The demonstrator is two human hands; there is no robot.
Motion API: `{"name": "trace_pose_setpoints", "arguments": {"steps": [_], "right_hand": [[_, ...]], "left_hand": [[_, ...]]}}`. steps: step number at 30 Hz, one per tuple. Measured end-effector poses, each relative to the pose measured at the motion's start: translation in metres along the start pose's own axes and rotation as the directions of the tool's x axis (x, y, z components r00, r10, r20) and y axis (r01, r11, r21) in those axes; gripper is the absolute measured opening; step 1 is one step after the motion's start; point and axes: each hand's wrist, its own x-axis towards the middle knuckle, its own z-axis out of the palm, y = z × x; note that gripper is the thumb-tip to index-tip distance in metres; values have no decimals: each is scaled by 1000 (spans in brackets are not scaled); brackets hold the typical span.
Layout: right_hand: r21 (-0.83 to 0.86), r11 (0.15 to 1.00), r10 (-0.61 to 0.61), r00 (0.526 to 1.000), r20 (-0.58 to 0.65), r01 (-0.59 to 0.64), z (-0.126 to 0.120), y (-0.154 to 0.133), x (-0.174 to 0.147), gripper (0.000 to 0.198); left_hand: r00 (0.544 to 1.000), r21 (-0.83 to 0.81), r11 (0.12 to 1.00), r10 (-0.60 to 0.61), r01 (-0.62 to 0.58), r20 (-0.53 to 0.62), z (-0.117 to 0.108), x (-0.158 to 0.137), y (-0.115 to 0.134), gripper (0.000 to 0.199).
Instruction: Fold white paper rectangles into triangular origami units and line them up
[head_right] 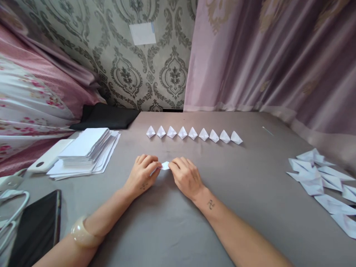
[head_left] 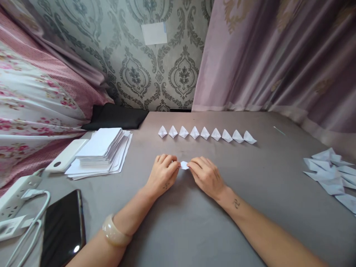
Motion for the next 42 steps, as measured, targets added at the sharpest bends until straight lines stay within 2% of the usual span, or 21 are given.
{"name": "trace_pose_setpoints", "arguments": {"steps": [4, 9, 13, 16, 20, 23, 29, 37, 42], "right_hand": [[-152, 986, -52, 996, 69, 62, 3, -4, 0, 26], [-68, 998, 20, 983, 183, -8, 6, -7, -6, 21], [106, 980, 143, 963, 228, -170, 5, -4, -12, 17], [203, 942, 221, 949, 223, -267, 6, -1, -12, 17], [284, 897, 288, 935, 207, -339, 8, 3, -8, 20], [320, 870, 326, 924, 198, -376, 12, 6, -5, 20], [339, 823, 407, 889, 208, -456, 20, 8, -4, 20], [287, 801, 474, 849, 232, -526, 18, 2, 2, 20], [234, 794, 503, 823, 265, -561, 17, 0, 5, 21]], "left_hand": [[983, 168, 976, 115, -139, 141, 1, 1, 0, 26], [951, 129, 979, 116, -158, 288, 2, 0, 1, 26], [962, -20, 998, 56, -53, 269, 4, -8, -1, 27], [970, -179, 976, -85, 128, 229, 6, -11, -2, 25], [923, -284, 888, -298, 361, 243, 6, -8, -1, 21], [884, -293, 841, -387, 455, 262, 4, -5, 1, 20], [844, -303, 793, -451, 528, 290, 4, -4, 1, 18], [853, -290, 806, -455, 516, 255, 12, -3, 0, 17], [824, -284, 778, -492, 561, 280, 13, -1, -1, 17]]}}
